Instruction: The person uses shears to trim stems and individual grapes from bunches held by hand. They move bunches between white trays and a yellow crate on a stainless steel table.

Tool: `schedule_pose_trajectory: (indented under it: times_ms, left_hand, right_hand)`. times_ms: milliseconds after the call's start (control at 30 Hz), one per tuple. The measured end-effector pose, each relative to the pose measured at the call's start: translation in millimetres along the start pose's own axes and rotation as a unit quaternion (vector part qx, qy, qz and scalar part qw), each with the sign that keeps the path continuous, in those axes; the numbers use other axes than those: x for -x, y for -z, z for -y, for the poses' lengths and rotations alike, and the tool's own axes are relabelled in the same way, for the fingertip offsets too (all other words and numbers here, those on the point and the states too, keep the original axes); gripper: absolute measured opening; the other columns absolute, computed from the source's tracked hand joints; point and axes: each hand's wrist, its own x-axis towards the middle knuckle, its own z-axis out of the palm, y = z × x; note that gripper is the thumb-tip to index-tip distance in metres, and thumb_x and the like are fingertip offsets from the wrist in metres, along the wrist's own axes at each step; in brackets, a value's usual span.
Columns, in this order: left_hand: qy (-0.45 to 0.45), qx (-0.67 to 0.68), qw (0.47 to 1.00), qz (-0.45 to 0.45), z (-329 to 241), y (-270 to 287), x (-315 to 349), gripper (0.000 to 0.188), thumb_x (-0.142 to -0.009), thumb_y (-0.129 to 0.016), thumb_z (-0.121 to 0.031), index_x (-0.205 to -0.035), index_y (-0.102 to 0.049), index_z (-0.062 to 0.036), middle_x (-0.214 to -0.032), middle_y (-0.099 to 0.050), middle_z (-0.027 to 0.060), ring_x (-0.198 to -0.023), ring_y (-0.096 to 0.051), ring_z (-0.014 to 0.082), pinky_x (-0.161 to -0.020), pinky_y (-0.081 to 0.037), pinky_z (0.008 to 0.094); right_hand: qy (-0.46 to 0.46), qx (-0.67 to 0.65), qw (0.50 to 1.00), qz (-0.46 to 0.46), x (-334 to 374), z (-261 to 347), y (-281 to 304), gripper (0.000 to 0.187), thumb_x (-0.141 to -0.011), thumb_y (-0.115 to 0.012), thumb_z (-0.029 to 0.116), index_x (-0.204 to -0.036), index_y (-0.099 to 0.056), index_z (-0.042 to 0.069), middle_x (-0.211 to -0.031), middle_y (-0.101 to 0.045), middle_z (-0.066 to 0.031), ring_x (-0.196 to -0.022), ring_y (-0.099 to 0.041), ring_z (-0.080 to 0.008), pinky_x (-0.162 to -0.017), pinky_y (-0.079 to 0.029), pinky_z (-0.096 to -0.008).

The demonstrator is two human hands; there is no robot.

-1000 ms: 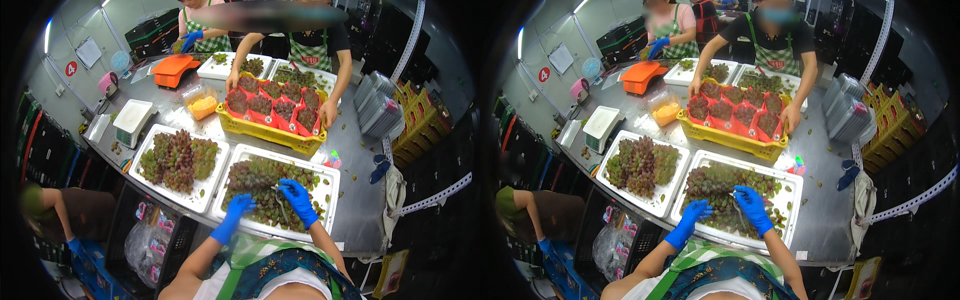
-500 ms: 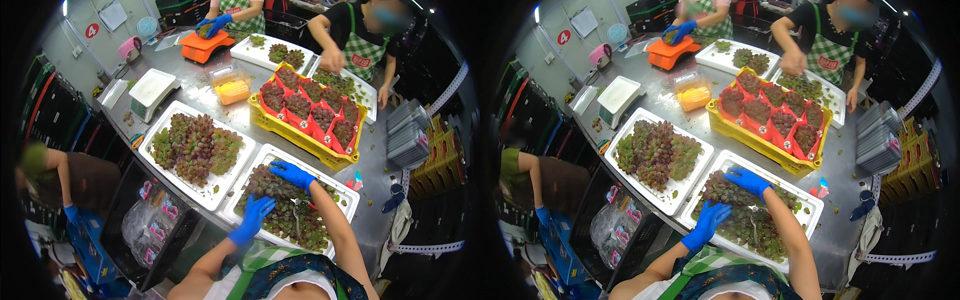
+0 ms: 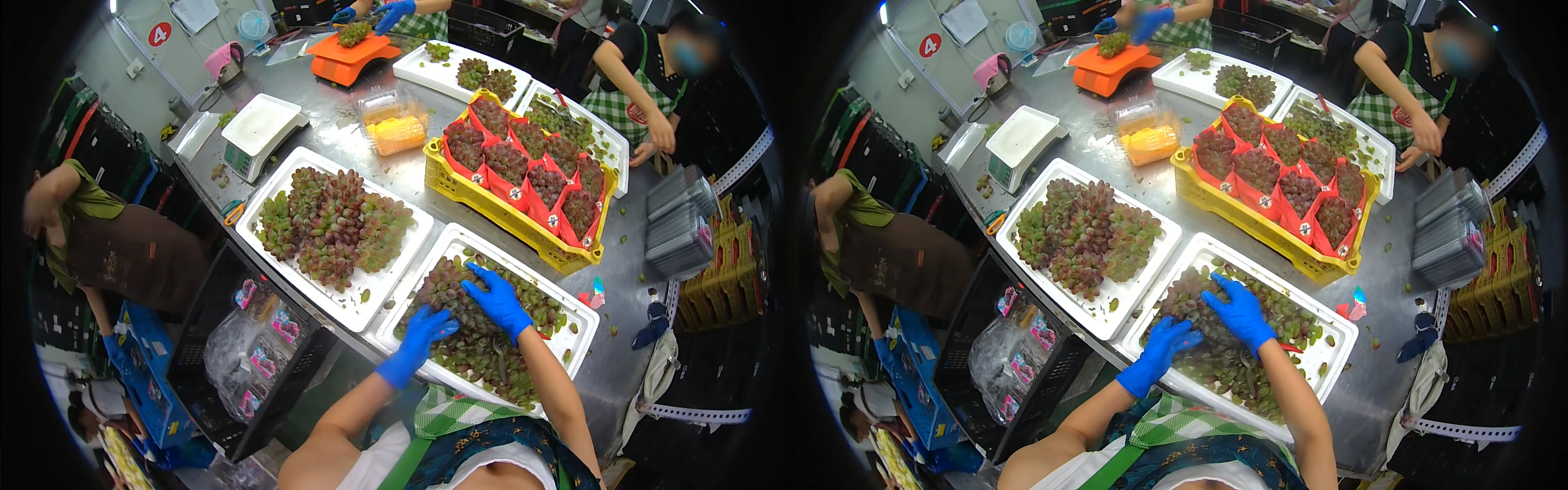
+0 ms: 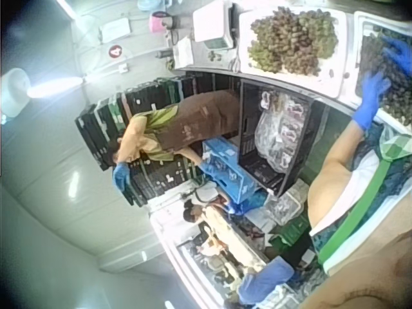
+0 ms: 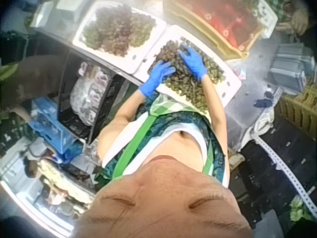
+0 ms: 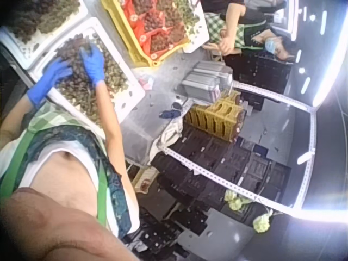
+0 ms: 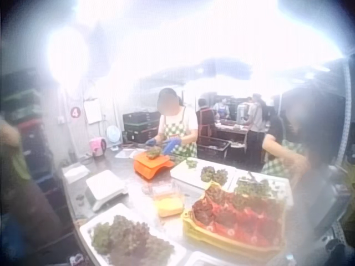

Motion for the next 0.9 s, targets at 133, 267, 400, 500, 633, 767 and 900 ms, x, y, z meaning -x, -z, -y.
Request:
schedule_pose_trajectory:
  times_ms: [133, 267, 400, 500, 633, 767, 900]
  left_hand:
    - [-0.032, -0.079, 0.994, 0.062, -22, -16, 9, 0.057, -0.082, -0.057, -0.01, -0.129, -0.027, 0.0019, -0.102, -0.056, 0.0162, -0.09, -0.061, 0.0282, -0.078, -0.051, 0.0353]
    - [-0.057, -0.112, 0.984, 0.129, -54, -51, 32, 0.048, -0.084, -0.054, -0.014, -0.125, -0.036, 0.0026, -0.091, -0.061, 0.0162, -0.084, -0.063, 0.029, -0.073, -0.052, 0.0359]
    - [-0.105, -0.107, 0.979, 0.136, -67, -39, 35, 0.047, -0.085, -0.054, -0.022, -0.123, -0.04, 0.0019, -0.079, -0.063, 0.0134, -0.073, -0.064, 0.025, -0.065, -0.053, 0.0325]
    - [-0.118, -0.091, 0.98, 0.132, -48, -17, 15, 0.048, -0.088, -0.051, -0.029, -0.125, -0.038, -0.0015, -0.087, -0.062, 0.012, -0.081, -0.062, 0.0207, -0.07, -0.052, 0.0315]
    - [-0.128, 0.016, 0.978, 0.163, -17, -52, 28, 0.054, -0.088, -0.045, -0.044, -0.128, -0.037, -0.0079, -0.101, -0.055, 0.0032, -0.088, -0.053, 0.0118, -0.077, -0.046, 0.0312]
    - [0.063, 0.039, 0.981, 0.18, 5, -24, 22, 0.074, -0.08, -0.042, -0.062, -0.133, -0.03, -0.0131, -0.119, -0.045, 0.0044, -0.104, -0.047, 0.0183, -0.09, -0.039, 0.0346]
    - [0.034, -0.026, 0.957, 0.288, 7, -18, 26, 0.064, -0.086, -0.039, -0.054, -0.131, -0.03, -0.0101, -0.126, -0.041, 0.0075, -0.116, -0.04, 0.0232, -0.098, -0.033, 0.0365]
  right_hand:
    - [-0.046, -0.193, 0.98, -0.012, 10, -7, 10, 0.048, -0.083, -0.056, 0.036, -0.122, -0.049, 0.007, -0.116, -0.054, -0.0112, -0.102, -0.053, -0.022, -0.089, -0.039, -0.0311]
    - [-0.178, -0.485, 0.856, -0.003, 35, -30, 17, 0.051, -0.085, -0.051, 0.04, -0.125, -0.045, 0.008, -0.115, -0.053, -0.0072, -0.1, -0.054, -0.0175, -0.085, -0.044, -0.0303]
    - [-0.244, -0.599, 0.761, -0.044, 71, -2, 20, 0.053, -0.086, -0.046, 0.045, -0.127, -0.04, 0.012, -0.116, -0.053, -0.0081, -0.099, -0.056, -0.0201, -0.081, -0.049, -0.0348]
    - [-0.23, -0.64, 0.731, -0.052, 85, -3, 16, 0.052, -0.088, -0.043, 0.045, -0.127, -0.04, 0.012, -0.116, -0.054, -0.0085, -0.1, -0.056, -0.0209, -0.082, -0.048, -0.0358]
    - [-0.189, -0.704, 0.683, -0.039, 95, -9, -4, 0.051, -0.089, -0.041, 0.045, -0.128, -0.039, 0.012, -0.118, -0.052, -0.0089, -0.101, -0.055, -0.0226, -0.084, -0.047, -0.0377]
    - [-0.187, -0.7, 0.688, -0.043, 95, 11, -17, 0.053, -0.088, -0.039, 0.048, -0.127, -0.041, 0.011, -0.121, -0.05, -0.0114, -0.107, -0.052, -0.0272, -0.09, -0.044, -0.0433]
    - [-0.219, -0.679, 0.698, -0.062, 98, 20, -15, 0.048, -0.09, -0.043, 0.04, -0.127, -0.04, 0.011, -0.115, -0.053, -0.0097, -0.099, -0.055, -0.0235, -0.086, -0.044, -0.0365]
